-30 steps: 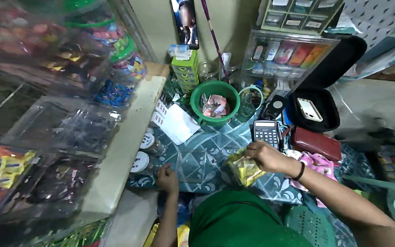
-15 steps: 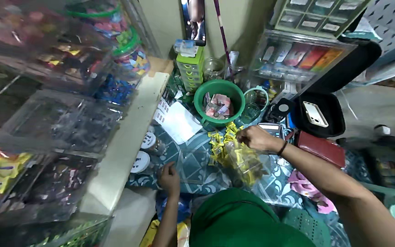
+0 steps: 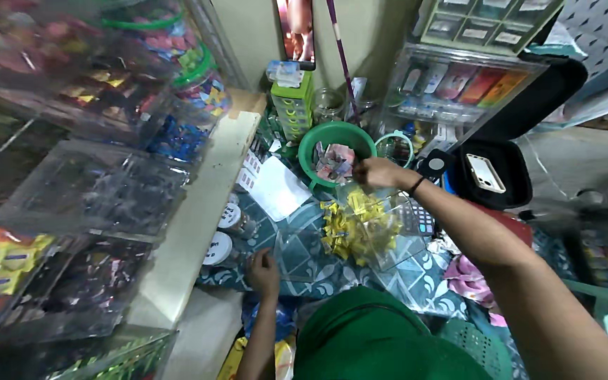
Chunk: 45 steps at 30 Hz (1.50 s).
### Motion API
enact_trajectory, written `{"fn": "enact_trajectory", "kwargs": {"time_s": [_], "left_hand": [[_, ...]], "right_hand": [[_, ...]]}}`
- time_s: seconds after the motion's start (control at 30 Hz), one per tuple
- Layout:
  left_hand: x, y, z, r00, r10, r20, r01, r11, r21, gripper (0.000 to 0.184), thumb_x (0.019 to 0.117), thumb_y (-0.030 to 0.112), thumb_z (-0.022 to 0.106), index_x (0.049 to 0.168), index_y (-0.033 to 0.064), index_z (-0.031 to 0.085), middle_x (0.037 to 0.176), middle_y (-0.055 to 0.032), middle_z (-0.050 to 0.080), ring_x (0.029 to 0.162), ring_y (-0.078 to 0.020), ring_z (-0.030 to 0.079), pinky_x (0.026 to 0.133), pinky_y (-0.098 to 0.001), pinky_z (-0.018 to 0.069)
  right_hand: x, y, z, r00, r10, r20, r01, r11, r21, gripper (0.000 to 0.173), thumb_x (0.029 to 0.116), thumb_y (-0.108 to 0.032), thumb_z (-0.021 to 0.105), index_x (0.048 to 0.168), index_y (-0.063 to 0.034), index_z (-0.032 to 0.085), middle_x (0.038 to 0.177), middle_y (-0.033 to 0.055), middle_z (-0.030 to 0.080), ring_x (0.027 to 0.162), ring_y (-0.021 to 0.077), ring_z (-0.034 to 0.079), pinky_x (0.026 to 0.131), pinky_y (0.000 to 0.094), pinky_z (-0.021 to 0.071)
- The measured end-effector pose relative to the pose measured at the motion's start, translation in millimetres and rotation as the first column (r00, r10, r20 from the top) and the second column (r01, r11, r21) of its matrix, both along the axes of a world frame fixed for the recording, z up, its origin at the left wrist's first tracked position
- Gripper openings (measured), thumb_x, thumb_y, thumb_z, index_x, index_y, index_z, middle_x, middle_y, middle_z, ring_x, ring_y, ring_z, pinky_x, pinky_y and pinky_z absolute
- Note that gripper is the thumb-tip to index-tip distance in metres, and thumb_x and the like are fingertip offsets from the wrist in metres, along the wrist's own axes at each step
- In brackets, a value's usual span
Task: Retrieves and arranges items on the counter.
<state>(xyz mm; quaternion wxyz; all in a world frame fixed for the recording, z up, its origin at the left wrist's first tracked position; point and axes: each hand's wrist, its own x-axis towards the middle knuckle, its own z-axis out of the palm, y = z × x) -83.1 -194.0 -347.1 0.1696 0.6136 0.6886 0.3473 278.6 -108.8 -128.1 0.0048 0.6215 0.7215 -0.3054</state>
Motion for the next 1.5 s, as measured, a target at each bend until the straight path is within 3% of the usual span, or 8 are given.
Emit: {"fn": "enact_trajectory", "kwargs": {"time_s": [0.33, 0.5, 0.63, 0.7, 0.77, 1.0, 1.23, 1.5], "left_hand": [[-12, -2, -5, 0.980, 0.007, 0.197, -0.025, 0.996, 0.086, 0.027, 0.1003, 0.006, 0.049, 0.110, -0.0072, 0.071, 0.108, -0.0251, 0.071, 0.099, -0.0324, 0.068, 0.091, -0.0468, 0.0527], [32, -24, 77, 0.880, -0.035, 0.473, 0.042, 0.999, -0.004, 0.032, 0.1039, 0.008, 0.044, 0.121, -0.0138, 0.060, 0.119, -0.0242, 0.065, 0.103, -0.0210, 0.064, 0.090, -0.0364, 0.0524], [98, -61, 160, 0.517, -0.189, 0.835, 0.722, 0.621, -0.306, 0.073, 0.1059, 0.053, 0.025, 0.155, -0.0018, 0.027, 0.140, -0.0188, 0.058, 0.113, -0.0296, 0.067, 0.087, -0.0472, 0.0590], [117, -68, 168, 0.225, -0.064, 0.972, 0.905, 0.384, -0.184, 0.120, 0.0798, 0.089, 0.044, 0.160, 0.0081, 0.006, 0.153, -0.0190, 0.043, 0.130, -0.0386, 0.056, 0.094, -0.0572, 0.0554], [134, -72, 169, 0.137, -0.024, 0.990, 0.891, 0.440, -0.113, 0.128, 0.0690, 0.088, 0.059, 0.157, 0.0065, 0.014, 0.143, -0.0130, 0.055, 0.121, -0.0290, 0.063, 0.090, -0.0466, 0.0583], [137, -80, 135, 0.216, -0.338, 0.916, 0.799, 0.601, 0.033, 0.126, 0.0798, 0.055, 0.076, 0.156, -0.0040, -0.005, 0.152, -0.0183, 0.040, 0.127, -0.0197, 0.057, 0.097, -0.0351, 0.0543], [131, -83, 130, 0.270, -0.706, 0.654, 0.759, 0.574, 0.306, 0.130, 0.0781, 0.056, 0.078, 0.151, -0.0182, 0.000, 0.151, -0.0277, 0.037, 0.134, -0.0212, 0.052, 0.104, -0.0312, 0.0511], [91, -65, 120, 0.417, -0.559, 0.716, 0.635, 0.743, 0.210, 0.131, 0.0753, 0.055, 0.080, 0.154, -0.0116, -0.002, 0.152, -0.0221, 0.036, 0.131, -0.0212, 0.055, 0.100, -0.0361, 0.0549]], "right_hand": [[30, -54, 23, 0.975, -0.005, -0.222, 0.050, 0.979, 0.196, 0.021, 0.0991, -0.015, 0.054, 0.091, -0.0046, 0.071, 0.080, 0.0125, 0.066, 0.078, 0.0309, 0.064, 0.073, 0.0596, 0.0487], [36, -139, 44, 0.945, 0.205, -0.255, -0.013, 0.802, 0.597, 0.016, 0.0851, -0.001, 0.058, 0.086, -0.0040, 0.073, 0.081, 0.0056, 0.070, 0.077, 0.0199, 0.066, 0.079, 0.0446, 0.0530], [16, -204, 22, 0.969, 0.246, -0.026, -0.089, 0.444, 0.891, 0.022, 0.0961, -0.006, 0.052, 0.099, -0.0078, 0.074, 0.089, 0.0059, 0.074, 0.086, 0.0214, 0.067, 0.087, 0.0416, 0.0494], [-2, -236, -2, 0.973, 0.223, 0.065, -0.142, 0.347, 0.927, 0.022, 0.1049, -0.011, 0.047, 0.111, -0.0099, 0.068, 0.097, 0.0084, 0.073, 0.094, 0.0248, 0.066, 0.090, 0.0406, 0.0493], [-18, -260, -22, 0.963, 0.237, 0.131, -0.206, 0.328, 0.922, 0.020, 0.1059, -0.009, 0.048, 0.115, -0.0075, 0.066, 0.104, 0.0101, 0.073, 0.098, 0.0246, 0.066, 0.090, 0.0368, 0.0496], [-43, -280, -30, 0.981, -0.021, -0.194, 0.139, 0.773, 0.619, 0.041, 0.1068, -0.037, 0.050, 0.125, -0.0062, 0.069, 0.117, 0.0101, 0.074, 0.108, 0.0262, 0.071, 0.096, 0.0408, 0.0563], [-83, -247, -48, 0.921, -0.148, -0.362, 0.334, 0.779, 0.531, 0.036, 0.0910, -0.022, 0.071, 0.119, 0.0014, 0.070, 0.107, 0.0194, 0.072, 0.101, 0.0357, 0.071, 0.090, 0.0468, 0.0578], [-30, -264, -23, 0.867, -0.252, -0.431, 0.449, 0.769, 0.454, 0.037, 0.0979, -0.023, 0.059, 0.127, -0.0021, 0.068, 0.103, 0.0149, 0.071, 0.079, 0.0199, 0.066, 0.069, 0.0329, 0.0558]]}}
